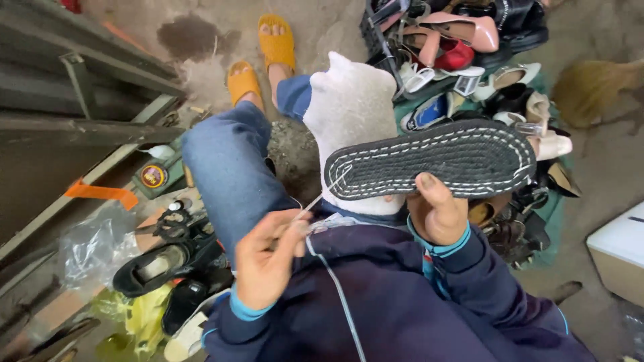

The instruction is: Hand-stitching a black rubber sole onto a white fuzzy slipper using a needle and thread.

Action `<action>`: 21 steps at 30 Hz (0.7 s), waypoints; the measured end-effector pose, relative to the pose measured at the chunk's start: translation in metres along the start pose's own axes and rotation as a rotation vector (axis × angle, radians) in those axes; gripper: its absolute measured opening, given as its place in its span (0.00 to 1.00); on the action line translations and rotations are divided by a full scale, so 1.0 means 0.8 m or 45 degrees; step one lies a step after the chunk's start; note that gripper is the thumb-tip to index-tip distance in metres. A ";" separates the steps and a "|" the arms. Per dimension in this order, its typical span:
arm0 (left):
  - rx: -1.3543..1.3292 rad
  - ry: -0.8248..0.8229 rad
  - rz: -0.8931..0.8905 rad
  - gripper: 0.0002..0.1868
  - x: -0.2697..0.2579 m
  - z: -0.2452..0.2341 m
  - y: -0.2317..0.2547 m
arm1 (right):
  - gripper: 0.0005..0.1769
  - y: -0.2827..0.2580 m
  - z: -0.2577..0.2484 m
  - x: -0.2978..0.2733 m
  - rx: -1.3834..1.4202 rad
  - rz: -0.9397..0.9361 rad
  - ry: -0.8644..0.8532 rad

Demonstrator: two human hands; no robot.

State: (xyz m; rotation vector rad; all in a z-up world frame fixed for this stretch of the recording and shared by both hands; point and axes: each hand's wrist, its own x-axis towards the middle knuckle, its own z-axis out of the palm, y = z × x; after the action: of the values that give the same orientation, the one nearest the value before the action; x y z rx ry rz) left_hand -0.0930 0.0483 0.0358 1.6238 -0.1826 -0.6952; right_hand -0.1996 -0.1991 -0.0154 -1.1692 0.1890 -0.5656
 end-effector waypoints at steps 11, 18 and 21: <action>0.650 0.157 0.483 0.17 0.029 -0.027 0.028 | 0.09 -0.031 -0.003 0.003 -0.523 0.100 0.103; 0.751 -0.307 0.544 0.21 0.067 0.034 0.034 | 0.27 -0.014 -0.018 0.035 -0.604 0.257 0.170; 0.839 -0.323 0.548 0.18 0.093 0.057 0.038 | 0.07 0.022 -0.066 0.018 -0.306 0.204 0.098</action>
State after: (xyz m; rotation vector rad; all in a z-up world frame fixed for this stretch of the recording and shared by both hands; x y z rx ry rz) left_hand -0.0497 -0.0329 0.0389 2.0130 -1.0007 -0.5251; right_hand -0.2037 -0.2447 -0.0501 -1.3518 0.4219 -0.4550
